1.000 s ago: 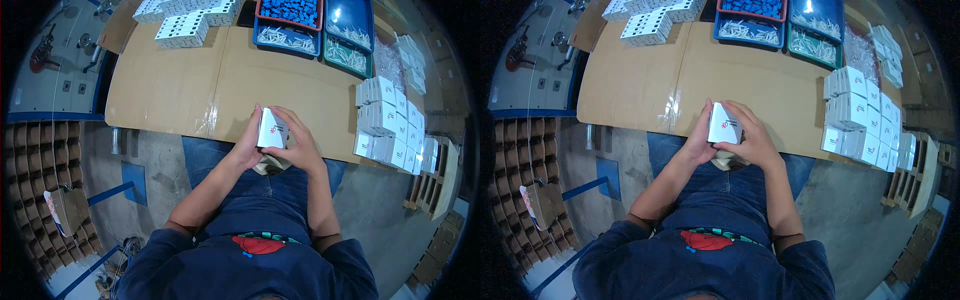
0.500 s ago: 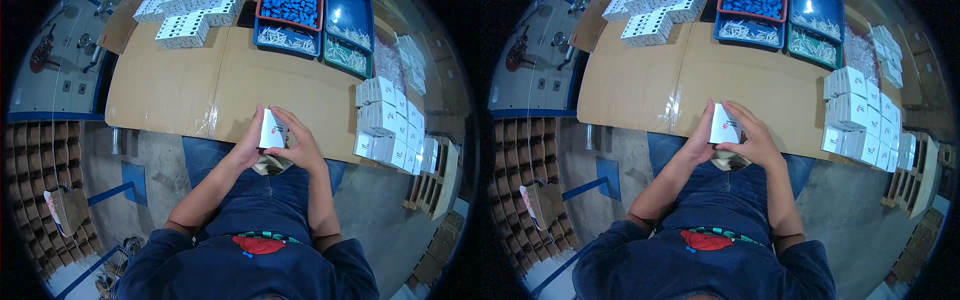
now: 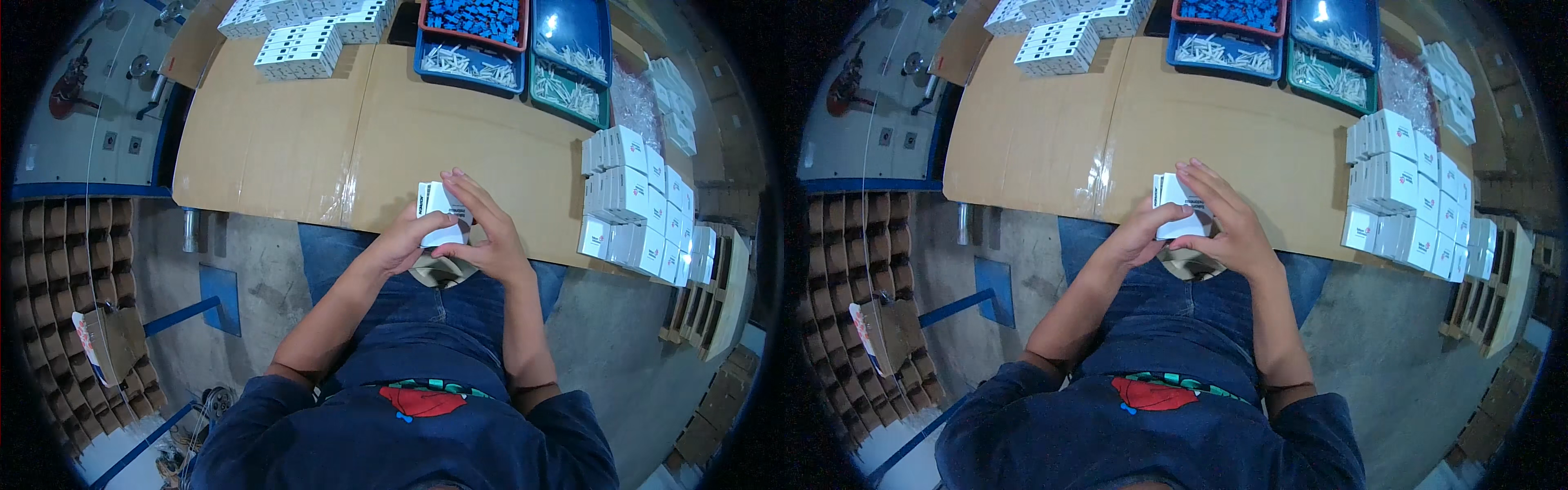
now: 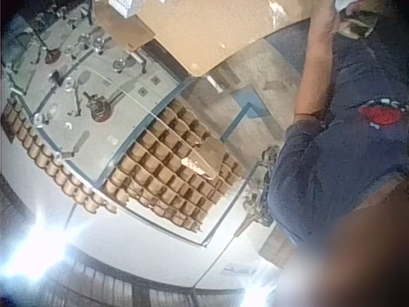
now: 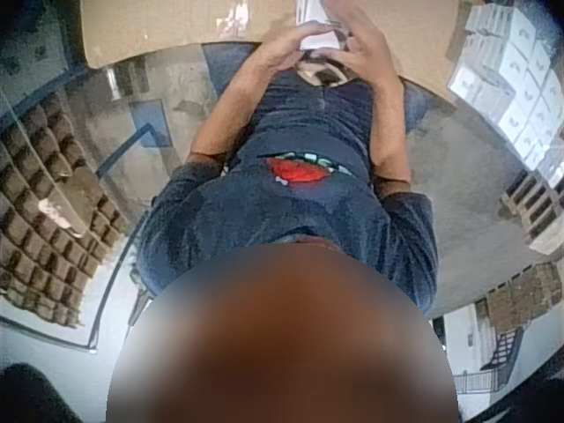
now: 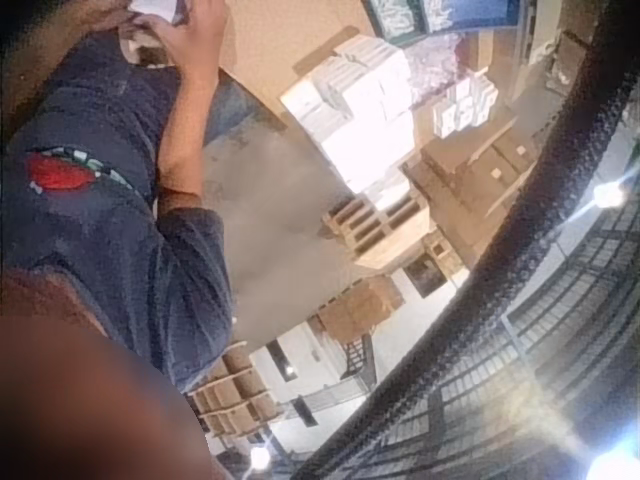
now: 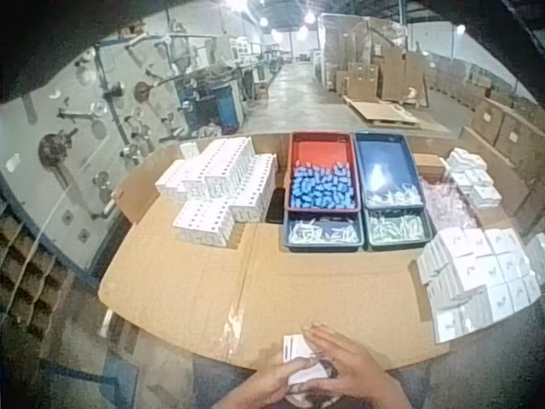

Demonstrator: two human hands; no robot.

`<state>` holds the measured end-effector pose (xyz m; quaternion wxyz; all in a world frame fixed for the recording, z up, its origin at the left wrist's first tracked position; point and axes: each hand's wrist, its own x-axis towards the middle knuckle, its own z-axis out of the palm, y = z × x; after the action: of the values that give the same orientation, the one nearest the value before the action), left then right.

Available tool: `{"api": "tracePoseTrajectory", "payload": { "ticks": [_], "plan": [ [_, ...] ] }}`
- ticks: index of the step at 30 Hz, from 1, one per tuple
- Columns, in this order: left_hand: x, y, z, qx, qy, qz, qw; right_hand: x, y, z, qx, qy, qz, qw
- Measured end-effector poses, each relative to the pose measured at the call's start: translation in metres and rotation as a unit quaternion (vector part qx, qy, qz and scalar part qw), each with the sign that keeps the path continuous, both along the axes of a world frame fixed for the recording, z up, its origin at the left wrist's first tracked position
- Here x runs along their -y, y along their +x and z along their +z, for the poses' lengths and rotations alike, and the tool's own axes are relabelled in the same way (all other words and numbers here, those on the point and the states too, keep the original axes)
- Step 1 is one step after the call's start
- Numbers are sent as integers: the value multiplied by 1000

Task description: Manually assembling small plastic components into cardboard boxes at a factory workbench.

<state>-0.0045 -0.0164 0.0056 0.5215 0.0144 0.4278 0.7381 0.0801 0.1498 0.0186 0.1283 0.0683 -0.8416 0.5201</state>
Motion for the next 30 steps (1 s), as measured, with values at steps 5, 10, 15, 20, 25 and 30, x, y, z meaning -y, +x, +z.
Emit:
{"api": "tracePoseTrajectory", "payload": {
  "ticks": [5,10,15,20,25,30],
  "plan": [
    [1,-1,-10,14,5,-14,1000,1,1,1,-18,18,-1,1000],
    [2,-2,-2,22,-11,-16,1000,2,1,-1,-10,20,-2,1000],
    [2,-1,-6,11,-20,-2,1000,3,-1,-2,-2,16,0,1000],
    [2,-2,-6,24,-28,0,999,2,-2,-1,1,11,7,1000],
    [1,0,-9,14,-19,-8,1000,1,-1,1,13,11,11,1000],
    [0,1,-9,-1,-11,12,1000,1,-1,-4,25,-3,9,1000]
  ]
}}
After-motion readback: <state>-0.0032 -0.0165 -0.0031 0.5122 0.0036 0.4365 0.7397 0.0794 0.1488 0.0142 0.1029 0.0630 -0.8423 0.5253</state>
